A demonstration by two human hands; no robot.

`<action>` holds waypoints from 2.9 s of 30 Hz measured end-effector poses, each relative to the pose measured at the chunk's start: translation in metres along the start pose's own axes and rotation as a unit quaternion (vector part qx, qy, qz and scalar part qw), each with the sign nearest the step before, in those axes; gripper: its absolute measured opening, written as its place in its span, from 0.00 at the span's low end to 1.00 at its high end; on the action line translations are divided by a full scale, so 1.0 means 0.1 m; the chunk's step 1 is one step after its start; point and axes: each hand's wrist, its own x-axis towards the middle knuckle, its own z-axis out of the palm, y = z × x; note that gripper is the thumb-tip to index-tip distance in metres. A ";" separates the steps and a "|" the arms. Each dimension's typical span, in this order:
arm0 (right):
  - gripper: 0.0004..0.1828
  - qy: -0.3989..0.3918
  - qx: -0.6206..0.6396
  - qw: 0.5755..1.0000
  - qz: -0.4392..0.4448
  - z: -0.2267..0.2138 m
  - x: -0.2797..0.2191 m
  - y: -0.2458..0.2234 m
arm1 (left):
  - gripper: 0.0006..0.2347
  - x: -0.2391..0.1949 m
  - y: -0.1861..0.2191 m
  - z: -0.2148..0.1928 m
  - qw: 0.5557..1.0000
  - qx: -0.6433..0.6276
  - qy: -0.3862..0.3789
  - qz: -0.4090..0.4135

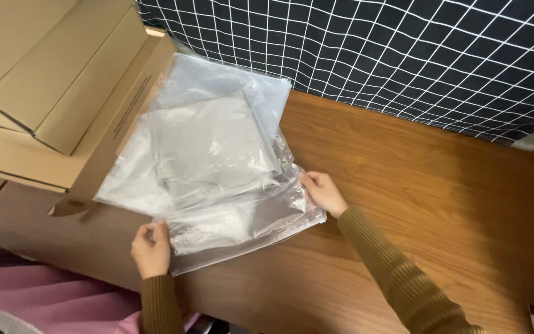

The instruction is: The person opens a cardboard box and removes a plastic-wrapped shirt. They place the box aside, unwrap the shirt, unfold it on a wooden table, and smooth it out. The person then picks up the shirt, places it on a green hanger, and hangs it on a clothing rack.

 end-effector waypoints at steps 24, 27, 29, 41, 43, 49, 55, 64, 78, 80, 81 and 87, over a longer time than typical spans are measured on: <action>0.12 0.044 0.380 0.918 0.110 -0.04 -1.16 0.84 | 0.05 -1.62 -0.20 0.18 0.784 -0.549 -0.143 -0.250; 0.11 0.022 0.386 0.918 0.091 -0.06 -1.21 0.79 | 0.08 -1.78 0.20 0.28 0.798 -0.503 -0.206 -0.260; 0.11 0.026 0.389 0.916 0.094 -0.04 -1.20 0.82 | 0.10 -1.86 0.46 0.38 0.795 -0.495 -0.216 -0.274; 0.08 0.042 0.404 0.908 0.104 -0.03 -1.12 0.97 | 0.16 -2.11 0.76 1.44 0.783 -0.465 -0.332 -0.244; 0.09 0.050 0.404 0.908 0.098 -0.02 -1.12 0.99 | 0.16 -2.13 0.73 1.64 0.785 -0.456 -0.341 -0.243; 0.07 0.081 0.401 0.910 0.069 0.02 -1.15 0.97 | 0.15 -2.18 0.62 2.18 0.841 -0.370 -0.322 -0.228; 0.06 0.103 0.401 0.909 0.044 0.05 -1.14 1.00 | 0.16 -2.18 0.68 2.18 0.866 -0.330 -0.304 -0.218; 0.07 0.184 0.368 0.911 0.021 0.19 -1.11 1.04 | 0.12 -2.25 0.71 2.17 0.900 -0.318 -0.234 -0.183; 0.10 0.200 0.343 0.918 0.003 0.20 -1.05 1.09 | 0.05 -2.26 0.63 2.01 0.942 -0.307 -0.089 -0.099; 0.10 0.200 0.340 0.919 0.001 0.20 -1.04 1.11 | 0.05 -2.25 0.60 1.94 0.940 -0.315 -0.082 -0.104; 0.10 0.203 0.338 0.919 -0.002 0.19 -1.03 1.11 | 0.06 -2.24 0.59 1.90 0.937 -0.323 -0.079 -0.109; 0.10 0.205 0.346 0.916 0.001 0.20 -1.04 1.09 | 0.04 -2.09 0.27 1.84 0.930 -0.349 -0.073 -0.083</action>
